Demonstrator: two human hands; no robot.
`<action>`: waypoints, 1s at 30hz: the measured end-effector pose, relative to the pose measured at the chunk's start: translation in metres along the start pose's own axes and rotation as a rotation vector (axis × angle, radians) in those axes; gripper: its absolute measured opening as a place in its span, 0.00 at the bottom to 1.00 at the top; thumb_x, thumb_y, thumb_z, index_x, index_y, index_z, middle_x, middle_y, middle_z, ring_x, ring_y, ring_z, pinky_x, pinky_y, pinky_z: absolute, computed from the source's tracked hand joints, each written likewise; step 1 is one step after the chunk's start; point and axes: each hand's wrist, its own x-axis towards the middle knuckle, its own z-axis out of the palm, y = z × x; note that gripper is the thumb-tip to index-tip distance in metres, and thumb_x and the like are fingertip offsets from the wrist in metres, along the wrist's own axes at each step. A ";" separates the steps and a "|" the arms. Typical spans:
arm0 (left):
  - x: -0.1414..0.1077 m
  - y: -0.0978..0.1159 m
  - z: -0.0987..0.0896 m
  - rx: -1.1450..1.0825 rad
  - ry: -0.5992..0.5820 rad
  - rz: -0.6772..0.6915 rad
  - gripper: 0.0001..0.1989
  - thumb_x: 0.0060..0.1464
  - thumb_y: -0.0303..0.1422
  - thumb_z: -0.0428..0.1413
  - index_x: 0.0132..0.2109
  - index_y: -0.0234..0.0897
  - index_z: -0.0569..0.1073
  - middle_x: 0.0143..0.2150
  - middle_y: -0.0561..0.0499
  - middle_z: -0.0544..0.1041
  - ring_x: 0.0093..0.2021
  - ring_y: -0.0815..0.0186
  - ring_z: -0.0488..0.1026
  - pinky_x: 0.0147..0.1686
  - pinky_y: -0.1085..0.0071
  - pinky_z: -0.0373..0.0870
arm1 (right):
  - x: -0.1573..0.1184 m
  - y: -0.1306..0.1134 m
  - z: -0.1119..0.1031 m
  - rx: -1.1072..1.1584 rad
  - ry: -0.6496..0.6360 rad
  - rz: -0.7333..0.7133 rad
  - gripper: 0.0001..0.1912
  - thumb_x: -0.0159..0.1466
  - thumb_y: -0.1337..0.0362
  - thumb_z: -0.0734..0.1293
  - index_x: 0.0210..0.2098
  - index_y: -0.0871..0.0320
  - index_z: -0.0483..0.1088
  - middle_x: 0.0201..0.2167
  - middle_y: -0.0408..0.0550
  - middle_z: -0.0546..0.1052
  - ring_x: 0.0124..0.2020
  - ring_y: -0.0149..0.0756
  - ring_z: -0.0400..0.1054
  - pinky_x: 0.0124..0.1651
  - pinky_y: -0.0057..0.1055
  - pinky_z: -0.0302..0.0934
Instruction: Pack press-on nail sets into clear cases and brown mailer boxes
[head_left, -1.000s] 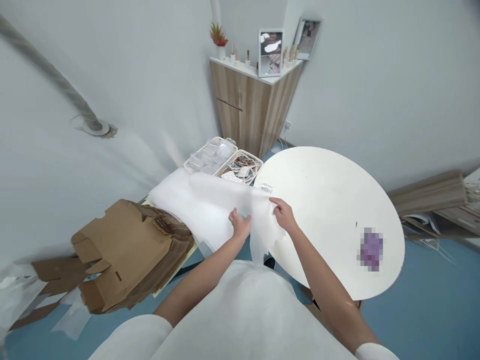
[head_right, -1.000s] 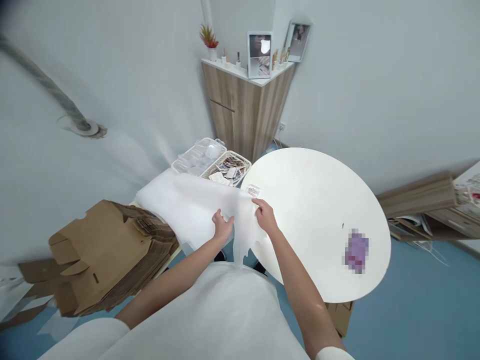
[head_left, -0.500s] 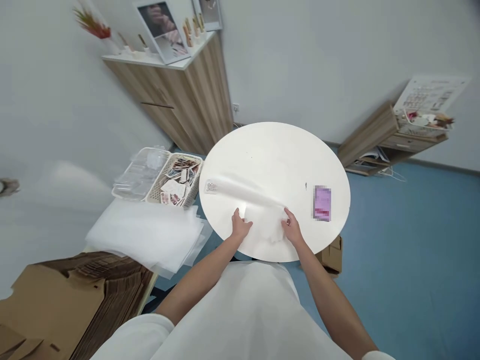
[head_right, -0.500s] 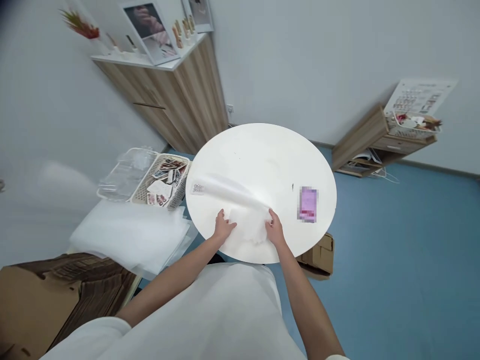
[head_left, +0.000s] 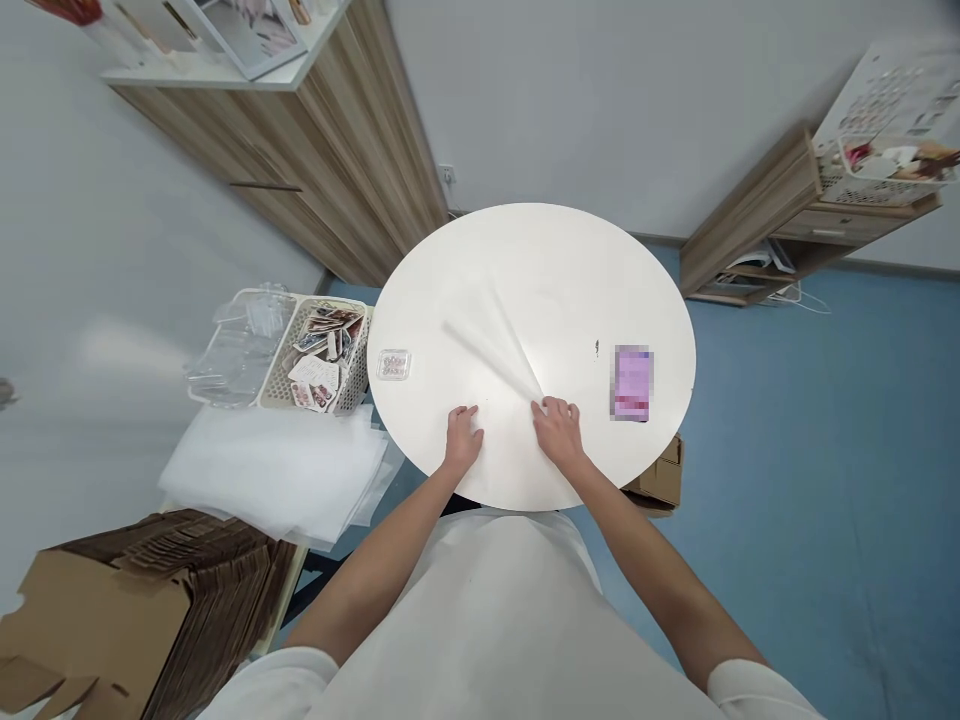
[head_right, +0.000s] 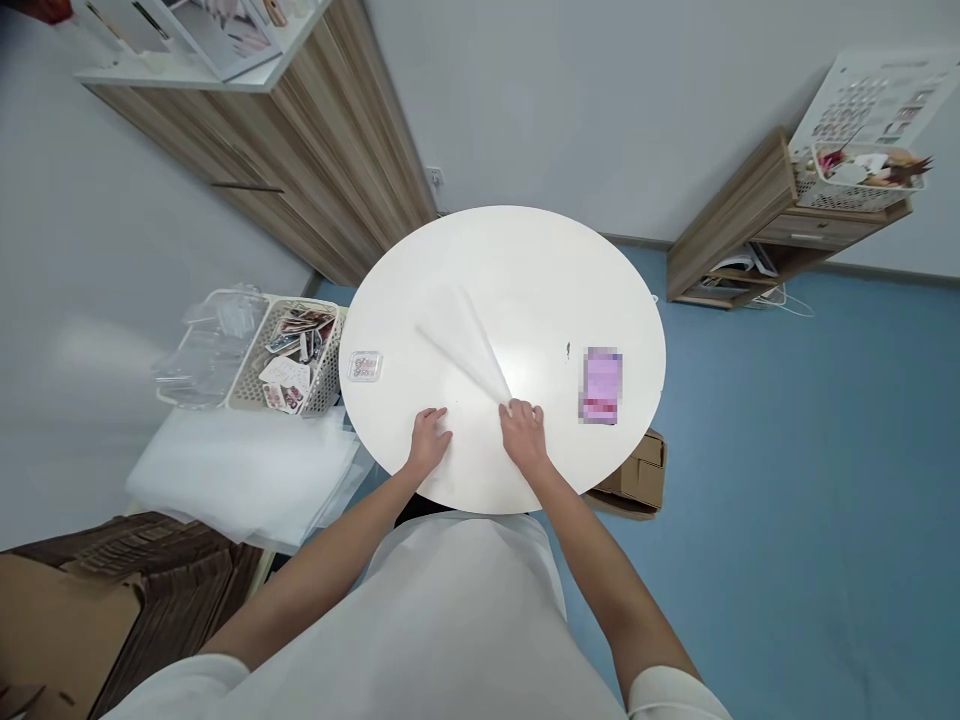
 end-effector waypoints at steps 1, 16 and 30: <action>0.000 -0.001 0.001 0.010 -0.001 0.011 0.22 0.43 0.24 0.52 0.49 0.39 0.66 0.51 0.45 0.58 0.51 0.59 0.61 0.50 0.62 0.61 | 0.008 -0.004 0.000 0.023 -0.055 -0.080 0.20 0.58 0.73 0.54 0.49 0.55 0.62 0.43 0.56 0.66 0.46 0.45 0.56 0.51 0.45 0.43; 0.011 -0.005 -0.012 0.262 -0.091 0.048 0.28 0.45 0.29 0.53 0.55 0.36 0.59 0.53 0.42 0.55 0.52 0.56 0.58 0.49 0.60 0.61 | 0.062 0.037 -0.019 -0.132 0.032 0.349 0.28 0.61 0.56 0.52 0.58 0.61 0.47 0.46 0.59 0.62 0.43 0.45 0.60 0.39 0.38 0.54; 0.025 -0.010 -0.035 0.567 -0.234 0.366 0.22 0.51 0.37 0.49 0.54 0.42 0.61 0.61 0.43 0.53 0.60 0.50 0.47 0.50 0.51 0.49 | -0.006 -0.014 0.013 -0.138 -0.060 0.178 0.19 0.59 0.63 0.55 0.50 0.57 0.59 0.55 0.55 0.60 0.55 0.44 0.51 0.54 0.46 0.39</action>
